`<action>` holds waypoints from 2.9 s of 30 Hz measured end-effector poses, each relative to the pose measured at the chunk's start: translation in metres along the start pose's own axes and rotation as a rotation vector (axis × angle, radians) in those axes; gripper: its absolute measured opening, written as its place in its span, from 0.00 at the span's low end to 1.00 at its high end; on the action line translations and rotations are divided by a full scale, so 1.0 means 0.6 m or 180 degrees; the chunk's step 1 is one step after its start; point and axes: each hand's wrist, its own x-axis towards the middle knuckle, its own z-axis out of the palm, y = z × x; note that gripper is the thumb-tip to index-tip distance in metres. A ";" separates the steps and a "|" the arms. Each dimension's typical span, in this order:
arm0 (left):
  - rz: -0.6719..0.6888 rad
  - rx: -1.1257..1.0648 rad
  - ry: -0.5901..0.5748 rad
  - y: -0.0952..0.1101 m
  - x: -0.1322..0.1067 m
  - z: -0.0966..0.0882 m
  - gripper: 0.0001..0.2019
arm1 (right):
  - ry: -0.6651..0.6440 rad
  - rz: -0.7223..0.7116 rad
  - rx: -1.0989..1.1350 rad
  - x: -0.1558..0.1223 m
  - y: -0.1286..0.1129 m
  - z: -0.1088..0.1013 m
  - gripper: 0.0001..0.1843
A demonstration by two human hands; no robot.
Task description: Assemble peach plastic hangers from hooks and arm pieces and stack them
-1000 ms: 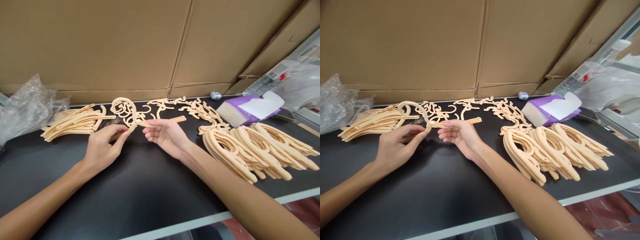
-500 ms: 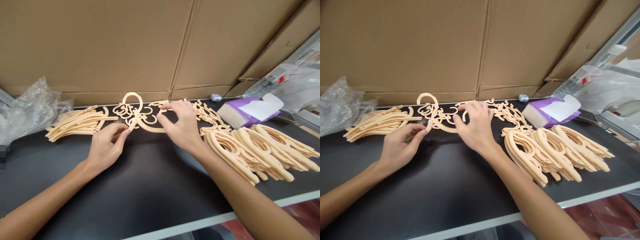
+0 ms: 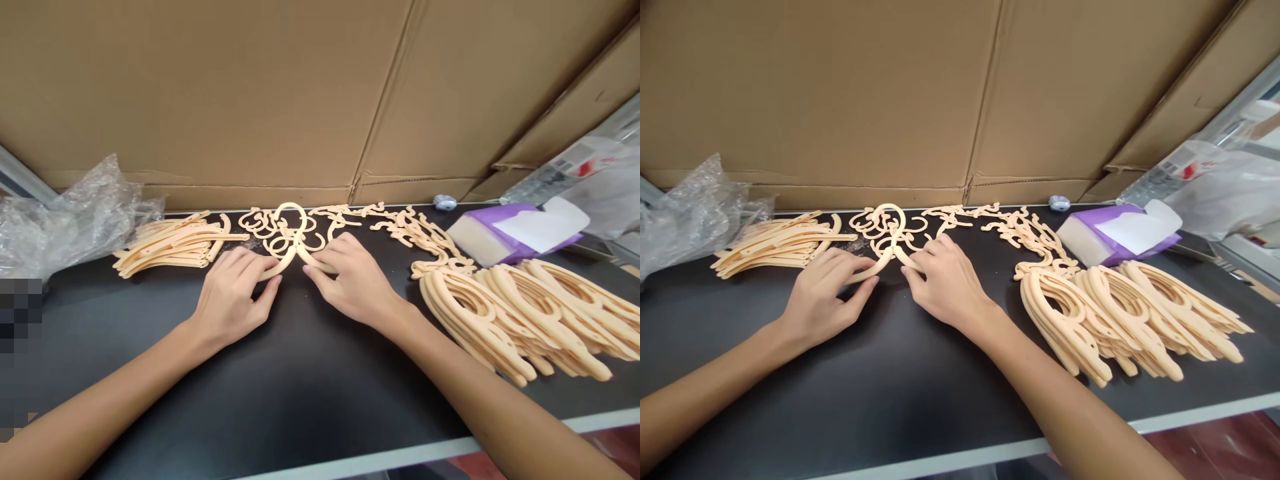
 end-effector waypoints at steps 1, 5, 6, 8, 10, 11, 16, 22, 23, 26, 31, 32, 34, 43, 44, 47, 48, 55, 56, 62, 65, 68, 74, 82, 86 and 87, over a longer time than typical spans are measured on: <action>0.0043 0.0057 -0.0004 0.000 0.000 0.000 0.05 | -0.0030 -0.0004 0.0018 -0.001 0.000 0.002 0.14; 0.0124 -0.0007 -0.0004 0.002 -0.001 -0.002 0.06 | -0.0044 0.0120 0.0018 -0.004 -0.002 0.008 0.17; 0.0129 -0.0030 -0.0003 0.004 -0.001 -0.003 0.05 | -0.0053 0.0158 0.0028 -0.004 -0.003 0.008 0.17; 0.0112 -0.0052 -0.0004 0.009 -0.001 -0.007 0.05 | -0.0085 0.0229 0.0074 -0.004 -0.006 0.005 0.16; 0.0078 -0.0080 -0.0022 0.016 0.001 -0.011 0.06 | -0.0133 0.0289 0.0133 -0.003 -0.010 -0.002 0.13; 0.0062 -0.0095 -0.0033 0.021 0.002 -0.014 0.07 | -0.0159 0.0310 0.0155 -0.002 -0.013 -0.007 0.11; 0.0100 -0.0159 -0.0164 0.048 0.005 -0.028 0.07 | -0.0352 0.0249 0.0081 -0.004 -0.030 -0.043 0.09; 0.0315 -0.0355 -0.0402 0.073 0.010 -0.049 0.06 | -0.1065 0.0623 0.0114 -0.010 -0.038 -0.088 0.11; 0.0373 -0.0397 -0.0506 0.074 0.011 -0.052 0.07 | -0.1222 0.0678 0.0145 -0.011 -0.039 -0.091 0.12; 0.0403 -0.0549 -0.0777 0.071 0.013 -0.056 0.10 | -0.1493 0.0758 0.0146 -0.010 -0.045 -0.089 0.11; 0.0297 -0.0539 -0.0994 0.047 0.009 -0.042 0.13 | -0.1421 0.0614 -0.0040 -0.010 -0.056 -0.059 0.15; 0.0255 -0.0515 -0.1012 0.041 0.007 -0.038 0.13 | -0.1376 0.0604 -0.0094 -0.009 -0.057 -0.053 0.16; 0.0124 -0.0509 -0.1040 0.030 0.004 -0.031 0.13 | -0.1338 0.0654 -0.0187 -0.007 -0.057 -0.047 0.16; 0.0126 -0.0666 -0.1072 0.027 0.006 -0.037 0.10 | -0.1347 0.0738 -0.0088 -0.001 -0.054 -0.055 0.12; 0.0183 -0.0719 -0.1081 0.027 0.007 -0.038 0.10 | -0.1355 0.0729 -0.0076 -0.001 -0.054 -0.056 0.11; 0.0303 -0.0773 -0.1061 0.025 0.009 -0.038 0.09 | -0.1309 0.0697 -0.0024 -0.003 -0.054 -0.056 0.11; 0.0299 -0.0772 -0.1054 0.024 0.009 -0.038 0.09 | -0.1283 0.0694 0.0006 -0.003 -0.053 -0.055 0.11; 0.0075 -0.0809 -0.1079 0.030 0.007 -0.038 0.09 | -0.1257 0.0622 0.0098 -0.008 -0.058 -0.052 0.11; 0.0084 -0.0819 -0.1071 0.031 0.008 -0.038 0.09 | -0.1255 0.0618 0.0095 -0.008 -0.058 -0.053 0.11; 0.0044 -0.0884 -0.1038 0.033 0.008 -0.035 0.08 | -0.1326 0.0618 -0.0125 -0.011 -0.054 -0.056 0.08; 0.0106 -0.0821 -0.1000 0.033 0.006 -0.033 0.09 | -0.1329 0.0581 -0.0147 -0.012 -0.052 -0.056 0.08; 0.0077 -0.0652 -0.1078 0.036 0.006 -0.033 0.11 | -0.1315 0.0542 -0.0098 -0.011 -0.052 -0.055 0.09; 0.0080 -0.0565 -0.1290 0.036 0.009 -0.034 0.13 | -0.1298 0.0168 -0.0055 -0.011 -0.054 -0.056 0.16; -0.0239 -0.0643 -0.1309 0.039 0.004 -0.035 0.11 | -0.1249 0.0110 -0.0125 -0.011 -0.056 -0.051 0.12; -0.0472 -0.0562 -0.1108 0.004 0.013 -0.036 0.12 | -0.1208 0.0039 -0.0117 -0.012 -0.053 -0.046 0.13; -0.0544 -0.0428 -0.1018 -0.014 0.016 -0.037 0.15 | -0.1209 0.0035 -0.0124 -0.012 -0.052 -0.045 0.13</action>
